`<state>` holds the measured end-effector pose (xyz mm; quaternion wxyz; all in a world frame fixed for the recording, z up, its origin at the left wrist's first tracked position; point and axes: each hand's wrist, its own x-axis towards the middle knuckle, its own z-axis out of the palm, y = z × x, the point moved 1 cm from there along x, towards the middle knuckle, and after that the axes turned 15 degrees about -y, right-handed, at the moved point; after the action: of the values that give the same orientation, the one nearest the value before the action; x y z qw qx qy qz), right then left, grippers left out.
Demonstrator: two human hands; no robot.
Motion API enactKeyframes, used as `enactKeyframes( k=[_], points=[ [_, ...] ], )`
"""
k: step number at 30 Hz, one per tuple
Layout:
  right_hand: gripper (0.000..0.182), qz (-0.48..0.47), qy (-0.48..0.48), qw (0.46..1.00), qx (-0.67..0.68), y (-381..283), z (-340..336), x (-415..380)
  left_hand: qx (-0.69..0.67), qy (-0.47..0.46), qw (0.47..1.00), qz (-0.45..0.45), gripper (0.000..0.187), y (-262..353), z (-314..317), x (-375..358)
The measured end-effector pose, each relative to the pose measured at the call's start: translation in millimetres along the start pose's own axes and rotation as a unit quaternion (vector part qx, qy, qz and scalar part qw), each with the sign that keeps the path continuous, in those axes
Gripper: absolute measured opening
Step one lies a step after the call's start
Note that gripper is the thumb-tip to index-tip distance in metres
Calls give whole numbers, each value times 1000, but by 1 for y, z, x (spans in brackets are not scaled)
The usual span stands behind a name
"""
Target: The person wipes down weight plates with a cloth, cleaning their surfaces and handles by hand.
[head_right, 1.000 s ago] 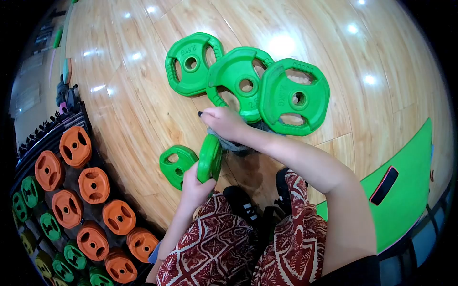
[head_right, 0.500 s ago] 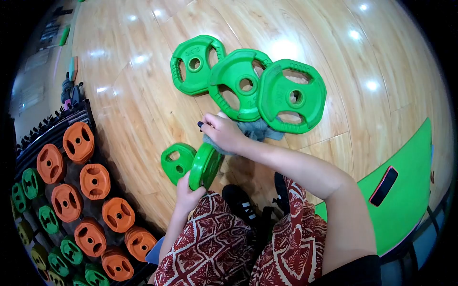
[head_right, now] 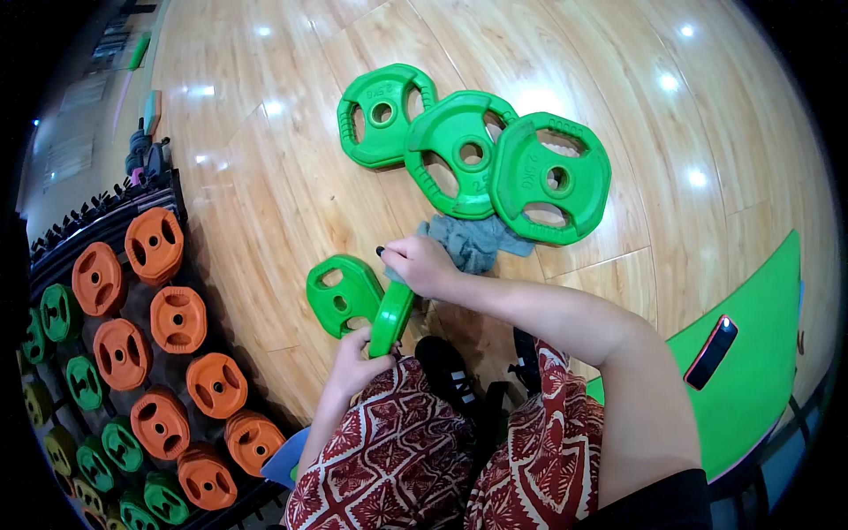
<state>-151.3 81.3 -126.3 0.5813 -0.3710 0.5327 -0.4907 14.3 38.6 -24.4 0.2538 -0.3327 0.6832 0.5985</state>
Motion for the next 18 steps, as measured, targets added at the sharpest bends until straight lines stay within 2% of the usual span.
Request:
enactKeyframes(
  k=[5,10,12,13,15,18],
  points=[
    [35,-14,45,999,-6,-1,4,-9,84,5,996,-18,28,5,9,-2],
    [31,-14,132,990,-49,-28,-1,-3,-21,98,995,4,31,1,2,3],
    [27,-127,160,962,-184,-39,-9,1,-10,94,995,16,32,5,2,8],
    [27,-124,159,962,-187,-43,-13,3,1,90,996,28,33,6,3,12],
    [23,-175,181,930,-268,-52,-20,7,-30,89,995,23,33,9,1,23],
    [20,-179,190,925,-277,-55,-27,11,-68,78,994,22,31,10,-5,34]
  ],
)
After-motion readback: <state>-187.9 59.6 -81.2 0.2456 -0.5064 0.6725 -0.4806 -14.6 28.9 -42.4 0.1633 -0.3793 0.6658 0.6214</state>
